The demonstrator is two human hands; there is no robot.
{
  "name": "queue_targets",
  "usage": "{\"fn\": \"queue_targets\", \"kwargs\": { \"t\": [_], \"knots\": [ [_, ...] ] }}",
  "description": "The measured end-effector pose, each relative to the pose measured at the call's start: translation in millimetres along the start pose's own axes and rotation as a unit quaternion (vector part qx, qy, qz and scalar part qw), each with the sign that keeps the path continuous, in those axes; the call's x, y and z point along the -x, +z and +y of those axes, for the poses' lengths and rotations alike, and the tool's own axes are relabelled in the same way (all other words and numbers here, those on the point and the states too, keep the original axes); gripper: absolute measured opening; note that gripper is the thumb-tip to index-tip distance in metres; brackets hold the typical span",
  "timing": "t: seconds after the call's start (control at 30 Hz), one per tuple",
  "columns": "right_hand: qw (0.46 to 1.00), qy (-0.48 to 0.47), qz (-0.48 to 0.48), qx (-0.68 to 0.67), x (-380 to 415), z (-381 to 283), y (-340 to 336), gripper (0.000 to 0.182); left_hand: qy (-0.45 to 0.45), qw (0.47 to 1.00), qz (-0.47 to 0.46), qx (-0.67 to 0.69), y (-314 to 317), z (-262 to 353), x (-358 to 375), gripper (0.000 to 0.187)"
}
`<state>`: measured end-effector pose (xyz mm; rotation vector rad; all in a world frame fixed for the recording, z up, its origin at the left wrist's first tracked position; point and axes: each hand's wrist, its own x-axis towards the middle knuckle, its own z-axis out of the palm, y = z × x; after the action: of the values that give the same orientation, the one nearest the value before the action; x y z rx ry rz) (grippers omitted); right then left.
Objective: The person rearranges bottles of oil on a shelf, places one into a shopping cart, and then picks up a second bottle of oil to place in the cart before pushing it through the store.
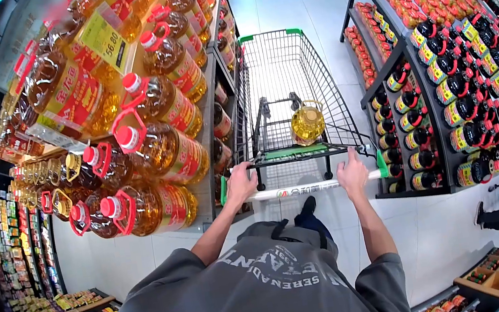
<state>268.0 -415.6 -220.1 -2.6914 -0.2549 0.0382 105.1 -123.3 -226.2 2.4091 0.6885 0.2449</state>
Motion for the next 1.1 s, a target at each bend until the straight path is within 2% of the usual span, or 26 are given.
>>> {"fn": "queue_targets", "kwargs": {
  "t": [0.47, 0.53, 0.67, 0.73, 1.0, 1.1],
  "knots": [
    [0.997, -0.048, 0.013, -0.051, -86.8, -11.4, 11.7, 0.053, -0.029, 0.998, 0.025, -0.058, -0.9, 24.2, -68.6, 0.037],
    [0.998, -0.054, -0.015, -0.040, -96.5, -16.5, 7.6, 0.055, -0.017, 0.997, 0.041, -0.058, 1.0, 21.5, -80.2, 0.036],
    [0.995, -0.077, -0.005, -0.055, -115.9, -22.9, 7.5, 0.053, 0.000, 0.996, 0.048, -0.069, 1.3, 20.1, -102.1, 0.035],
    [0.995, -0.086, -0.008, -0.053, -127.5, -24.2, 11.4, 0.054, -0.034, 0.998, 0.033, -0.051, 0.4, 22.6, -112.8, 0.038],
    [0.994, -0.090, -0.008, -0.062, -170.6, -37.6, 17.6, 0.053, 0.008, 0.996, 0.074, -0.049, 0.7, 25.0, -154.7, 0.031],
    [0.995, -0.072, -0.020, -0.069, -184.3, -49.0, 9.9, 0.052, -0.006, 0.996, 0.073, -0.053, 5.8, 17.0, -175.0, 0.029]
  ]
}}
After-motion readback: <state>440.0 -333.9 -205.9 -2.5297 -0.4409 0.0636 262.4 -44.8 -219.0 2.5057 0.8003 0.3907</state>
